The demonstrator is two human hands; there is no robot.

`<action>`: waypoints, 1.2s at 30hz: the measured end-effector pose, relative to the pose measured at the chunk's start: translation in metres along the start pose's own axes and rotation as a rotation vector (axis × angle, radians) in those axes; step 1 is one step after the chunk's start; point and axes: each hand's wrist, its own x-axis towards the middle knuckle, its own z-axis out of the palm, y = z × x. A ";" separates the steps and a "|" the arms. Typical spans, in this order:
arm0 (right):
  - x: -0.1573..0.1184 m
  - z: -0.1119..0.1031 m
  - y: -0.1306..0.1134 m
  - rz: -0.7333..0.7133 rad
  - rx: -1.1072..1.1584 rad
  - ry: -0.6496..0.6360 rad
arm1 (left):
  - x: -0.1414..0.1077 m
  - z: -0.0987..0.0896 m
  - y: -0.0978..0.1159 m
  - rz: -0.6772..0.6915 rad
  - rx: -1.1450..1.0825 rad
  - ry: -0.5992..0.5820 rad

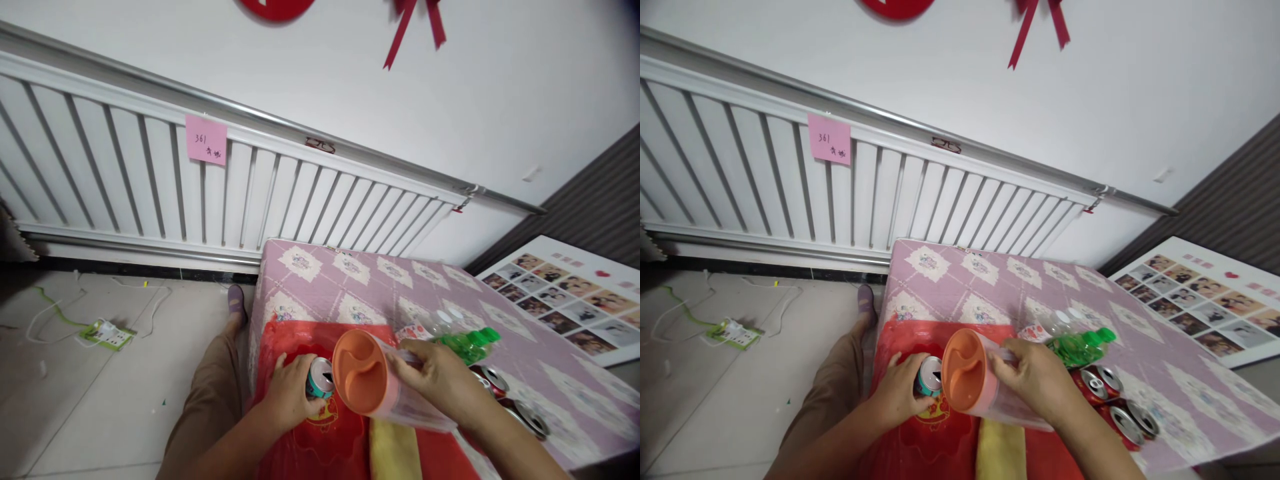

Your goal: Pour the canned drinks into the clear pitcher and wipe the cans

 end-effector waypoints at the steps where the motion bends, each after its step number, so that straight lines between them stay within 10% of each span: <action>1: 0.000 0.000 0.000 -0.002 -0.003 0.000 | 0.000 0.000 0.000 0.000 0.000 0.000; 36: 0.003 -0.006 -0.007 -0.049 -0.074 0.039 | 0.000 0.001 -0.001 0.007 -0.012 0.018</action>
